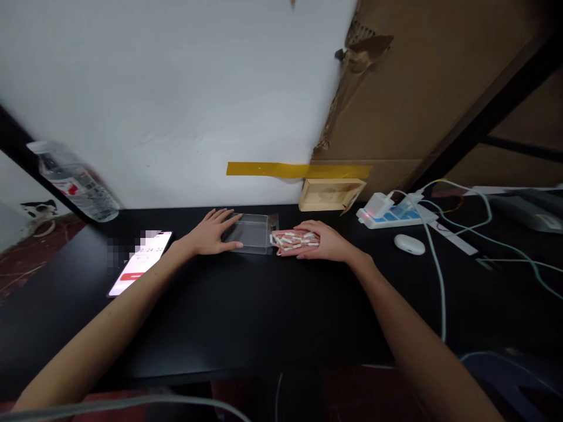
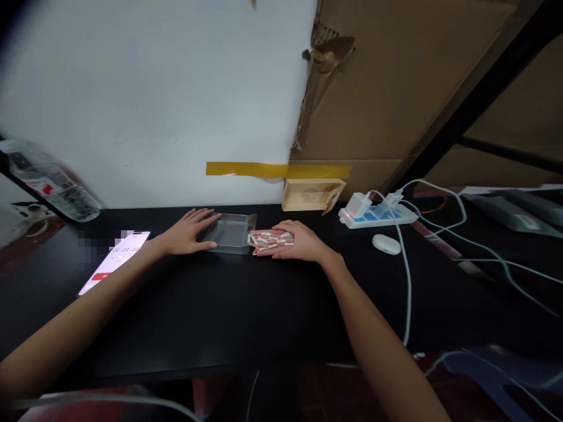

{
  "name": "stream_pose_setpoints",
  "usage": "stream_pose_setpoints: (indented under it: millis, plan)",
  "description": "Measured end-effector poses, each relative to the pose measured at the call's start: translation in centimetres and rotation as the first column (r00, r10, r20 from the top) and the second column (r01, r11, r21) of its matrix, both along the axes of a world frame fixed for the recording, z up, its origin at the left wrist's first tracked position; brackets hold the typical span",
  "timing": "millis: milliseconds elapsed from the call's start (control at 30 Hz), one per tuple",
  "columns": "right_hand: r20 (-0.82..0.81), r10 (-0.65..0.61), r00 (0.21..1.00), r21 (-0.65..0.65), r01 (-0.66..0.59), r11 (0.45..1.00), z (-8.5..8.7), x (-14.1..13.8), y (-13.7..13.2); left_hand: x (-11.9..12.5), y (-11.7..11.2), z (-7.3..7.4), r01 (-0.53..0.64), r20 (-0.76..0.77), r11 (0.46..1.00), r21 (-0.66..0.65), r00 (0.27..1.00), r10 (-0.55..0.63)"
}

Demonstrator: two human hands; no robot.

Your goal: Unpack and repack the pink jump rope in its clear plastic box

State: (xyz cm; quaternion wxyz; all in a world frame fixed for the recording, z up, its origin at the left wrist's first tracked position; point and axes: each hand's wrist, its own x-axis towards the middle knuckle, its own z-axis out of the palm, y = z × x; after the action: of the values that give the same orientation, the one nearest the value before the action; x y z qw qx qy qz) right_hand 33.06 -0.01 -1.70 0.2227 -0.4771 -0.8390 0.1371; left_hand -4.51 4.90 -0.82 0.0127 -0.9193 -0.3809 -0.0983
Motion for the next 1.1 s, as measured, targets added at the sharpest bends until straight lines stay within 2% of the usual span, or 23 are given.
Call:
stream_pose_setpoints:
  millis: [233, 367, 600, 867, 1100]
  plan:
    - [-0.027, 0.037, 0.999, 0.025, -0.036, 0.999, 0.5, -1.2, -0.3, -0.3, -0.1, 0.5, 0.110, 0.046, 0.993, -0.049, 0.993, -0.107]
    - [0.024, -0.025, 0.999, -0.005, 0.025, 1.000, 0.2, -1.0, 0.0, 0.0, -0.3, 0.7, 0.164, 0.064, 0.984, -0.065, 0.985, -0.160]
    - [0.098, -0.046, 0.994, 0.025, 0.043, 0.999, -0.3, -1.4, 0.0, 1.0, -1.1, 0.4, 0.100, 0.079, 0.994, -0.051, 0.992, -0.096]
    - [0.012, -0.047, 0.999, 0.070, 0.046, 0.996, -0.8, -0.9, 0.0, 2.2, -1.9, 0.2, 0.012, 0.063, 0.999, -0.039, 0.998, -0.010]
    - [-0.021, -0.035, 0.999, 0.082, 0.036, 0.996, -0.3, -1.1, -0.2, 2.8, -2.2, -0.6, -0.047, 0.112, 0.999, 0.003, 0.993, 0.046]
